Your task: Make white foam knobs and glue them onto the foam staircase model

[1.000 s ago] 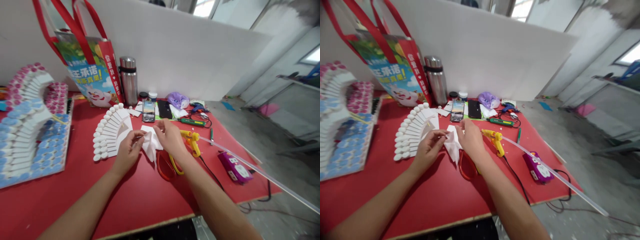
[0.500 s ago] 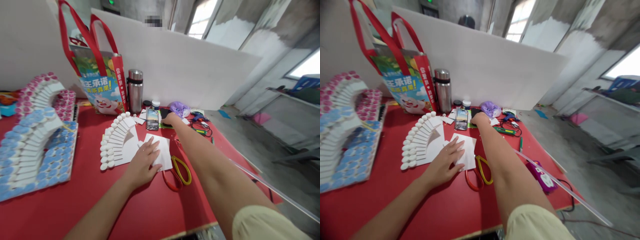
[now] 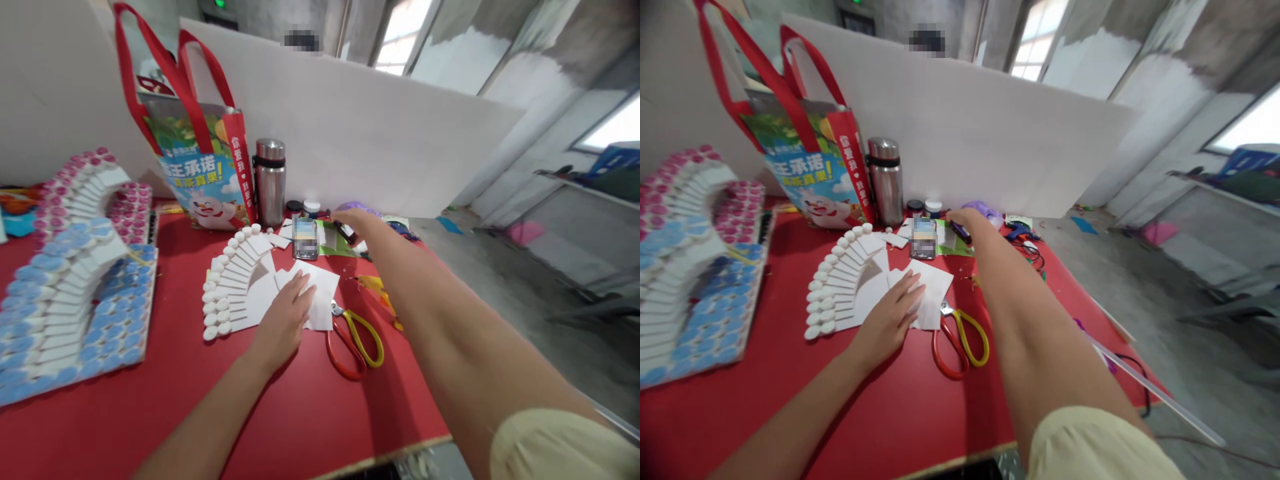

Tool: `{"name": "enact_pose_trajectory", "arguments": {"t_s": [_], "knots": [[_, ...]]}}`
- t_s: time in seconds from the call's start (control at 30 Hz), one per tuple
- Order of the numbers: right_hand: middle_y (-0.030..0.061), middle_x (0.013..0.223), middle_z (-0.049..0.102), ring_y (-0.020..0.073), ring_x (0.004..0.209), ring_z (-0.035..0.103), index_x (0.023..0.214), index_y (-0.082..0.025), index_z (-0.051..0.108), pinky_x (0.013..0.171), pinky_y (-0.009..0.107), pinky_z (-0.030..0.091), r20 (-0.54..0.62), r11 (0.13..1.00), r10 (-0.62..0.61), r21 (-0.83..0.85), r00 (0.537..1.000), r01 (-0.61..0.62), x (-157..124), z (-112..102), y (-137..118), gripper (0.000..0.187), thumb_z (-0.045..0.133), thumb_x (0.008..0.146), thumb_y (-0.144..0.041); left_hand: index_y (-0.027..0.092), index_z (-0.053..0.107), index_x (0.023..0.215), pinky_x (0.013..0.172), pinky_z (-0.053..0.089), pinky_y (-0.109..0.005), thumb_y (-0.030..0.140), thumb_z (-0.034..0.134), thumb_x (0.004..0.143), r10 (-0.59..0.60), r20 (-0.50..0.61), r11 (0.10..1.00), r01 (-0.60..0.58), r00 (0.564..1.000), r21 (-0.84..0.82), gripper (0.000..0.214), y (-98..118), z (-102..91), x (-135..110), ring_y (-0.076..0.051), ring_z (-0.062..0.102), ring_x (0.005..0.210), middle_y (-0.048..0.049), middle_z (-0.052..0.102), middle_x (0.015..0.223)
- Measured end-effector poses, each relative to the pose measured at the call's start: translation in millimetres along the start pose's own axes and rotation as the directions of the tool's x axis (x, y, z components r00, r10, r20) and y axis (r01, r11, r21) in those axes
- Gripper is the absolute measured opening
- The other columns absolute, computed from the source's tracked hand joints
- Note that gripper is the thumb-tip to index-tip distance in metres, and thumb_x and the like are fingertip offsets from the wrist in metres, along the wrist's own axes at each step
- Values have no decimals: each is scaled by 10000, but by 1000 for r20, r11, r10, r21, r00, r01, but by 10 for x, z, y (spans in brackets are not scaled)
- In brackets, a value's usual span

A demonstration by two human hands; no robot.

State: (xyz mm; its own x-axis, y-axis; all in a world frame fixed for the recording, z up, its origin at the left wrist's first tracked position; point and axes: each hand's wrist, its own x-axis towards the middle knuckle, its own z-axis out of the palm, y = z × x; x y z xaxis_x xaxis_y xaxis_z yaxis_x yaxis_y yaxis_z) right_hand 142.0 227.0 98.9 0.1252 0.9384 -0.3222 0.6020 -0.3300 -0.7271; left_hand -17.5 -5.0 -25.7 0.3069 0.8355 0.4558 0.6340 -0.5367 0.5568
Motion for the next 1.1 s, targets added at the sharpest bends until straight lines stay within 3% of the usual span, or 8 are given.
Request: {"name": "enact_pose_trajectory", "arguments": {"t_s": [0.13, 0.3, 0.37, 0.5, 0.63, 0.83, 0.97, 1.1], "knots": [[106, 873, 660, 295, 863, 692, 973, -141, 646, 690, 473, 613, 65, 986, 138, 81, 988, -143, -168, -214, -161, 165, 658, 898, -287, 175, 588, 1410, 1205, 409, -519, 118, 487, 975, -28, -79, 991, 17, 996, -132, 450, 28, -3, 6, -286, 393, 1518, -170, 505, 1561], [43, 709, 573, 215, 683, 643, 1002, -150, 569, 647, 389, 614, 60, 961, -37, 277, 998, 19, -723, -364, -147, 232, 565, 930, -371, 201, 685, 1290, 1194, 402, -480, 326, 532, 1021, -232, -279, 900, 97, 932, -425, 334, 129, -124, 43, -266, 574, 1349, -136, 664, 1371], [25, 737, 580, 177, 679, 640, 1009, -170, 566, 707, 349, 614, 26, 926, -183, 340, 983, 164, -1061, -325, 5, 237, 575, 929, -393, 201, 674, 1313, 1197, 391, -490, 425, 549, 1016, -377, -235, 724, 127, 896, -678, 393, 186, -185, 69, -280, 584, 1341, -138, 653, 1388], [84, 941, 697, 237, 825, 701, 1285, -194, 511, 785, 385, 601, -20, 889, -318, 340, 948, 306, -1716, 17, 488, 544, 714, 830, -410, 289, 435, 1552, 1111, 481, -536, 664, 428, 995, -472, 67, 98, 128, 879, -987, 671, 298, -236, 120, -311, 605, 1330, -146, 502, 1569], [226, 1206, 679, 383, 1086, 675, 1499, -119, 402, 927, 512, 541, -8, 879, -474, -65, 880, 473, -2091, 522, 870, 881, 755, 749, -416, 264, 505, 1506, 1033, 556, -462, 665, 308, 1020, -438, 289, -177, 234, 851, -956, 661, 343, -183, 114, -299, 628, 1302, -119, 615, 1472], [253, 1158, 705, 413, 1039, 690, 1510, -92, 458, 855, 508, 539, 122, 766, -565, -289, 816, 574, -1986, 550, 909, 868, 730, 806, -521, 184, 558, 1464, 1034, 559, -462, 599, 351, 1039, -457, 425, -353, 280, 781, -893, 629, 277, -177, 101, -304, 670, 1243, -142, 715, 1322], [97, 953, 750, 249, 854, 706, 1258, -190, 691, 780, 383, 554, 34, 796, -597, 150, 802, 586, -1686, 419, 988, 502, 612, 912, -546, 175, 535, 1473, 911, 607, -563, 679, 252, 1012, -409, 476, -407, 311, 779, -859, 739, 181, -261, 125, -349, 683, 1206, -176, 682, 1365], [80, 1013, 703, 177, 802, 643, 1235, -184, 717, 740, 335, 549, -38, 709, -615, 411, 788, 573, -1537, 563, 1176, 443, 646, 892, -456, 211, 505, 1499, 757, 652, -513, 744, 243, 964, -411, 468, -362, 332, 782, -871, 800, 116, -276, 123, -363, 696, 1174, -186, 643, 1418]]}}
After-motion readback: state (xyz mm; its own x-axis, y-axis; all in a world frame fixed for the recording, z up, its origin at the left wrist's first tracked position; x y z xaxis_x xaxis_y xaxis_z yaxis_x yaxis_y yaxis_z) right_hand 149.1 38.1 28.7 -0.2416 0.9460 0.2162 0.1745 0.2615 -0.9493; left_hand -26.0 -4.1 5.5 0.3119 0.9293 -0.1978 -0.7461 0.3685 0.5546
